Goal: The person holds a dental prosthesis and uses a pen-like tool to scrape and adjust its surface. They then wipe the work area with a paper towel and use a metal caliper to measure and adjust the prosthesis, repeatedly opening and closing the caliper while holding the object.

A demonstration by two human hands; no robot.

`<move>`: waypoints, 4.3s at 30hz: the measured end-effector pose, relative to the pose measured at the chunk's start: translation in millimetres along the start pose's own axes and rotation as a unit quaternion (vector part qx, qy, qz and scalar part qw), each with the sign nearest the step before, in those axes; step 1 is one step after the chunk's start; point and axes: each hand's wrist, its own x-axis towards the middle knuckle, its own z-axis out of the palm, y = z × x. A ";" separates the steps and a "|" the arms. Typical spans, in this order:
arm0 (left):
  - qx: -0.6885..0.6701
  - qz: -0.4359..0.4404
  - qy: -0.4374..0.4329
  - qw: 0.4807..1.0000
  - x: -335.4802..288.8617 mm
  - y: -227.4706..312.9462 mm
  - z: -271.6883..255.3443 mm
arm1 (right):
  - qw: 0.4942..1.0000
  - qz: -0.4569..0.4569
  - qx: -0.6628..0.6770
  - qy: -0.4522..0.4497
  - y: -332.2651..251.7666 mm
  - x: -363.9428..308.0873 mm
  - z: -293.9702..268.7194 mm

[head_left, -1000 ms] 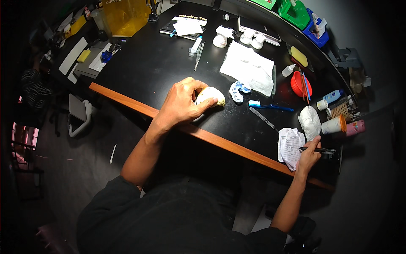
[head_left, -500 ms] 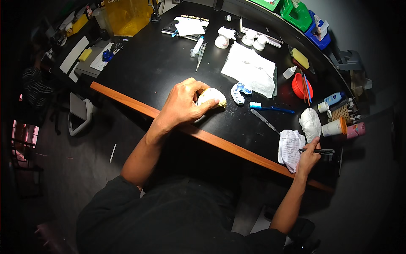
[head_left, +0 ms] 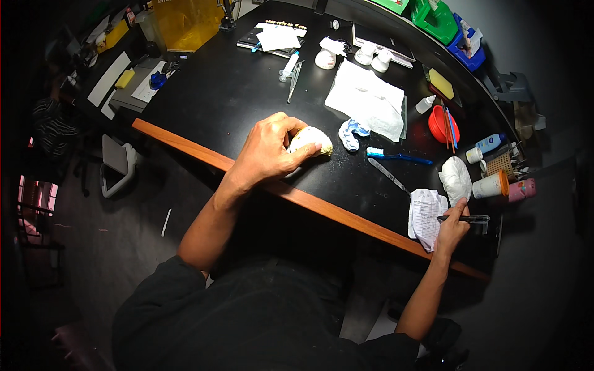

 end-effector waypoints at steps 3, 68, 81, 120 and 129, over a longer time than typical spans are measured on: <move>-0.002 0.011 0.004 1.000 -0.1 -0.6 -0.5 | 1.000 -0.013 -0.019 0.002 -0.3 0.3 -0.2; -0.050 0.049 -0.032 0.997 1.6 -3.8 -0.4 | 0.981 -0.191 -0.023 0.027 -15.2 -10.1 -0.6; -0.006 0.066 -0.011 0.998 -5.8 -12.7 3.0 | 0.932 -0.222 -0.203 -0.202 -60.2 -54.7 -37.6; -0.002 0.068 0.014 0.998 -6.1 -7.4 -0.3 | 0.883 -0.446 -0.114 0.093 -160.8 146.9 32.1; -0.010 0.077 0.012 0.997 -4.0 -3.7 -3.7 | 0.819 -0.518 -0.081 0.234 -255.4 350.6 151.8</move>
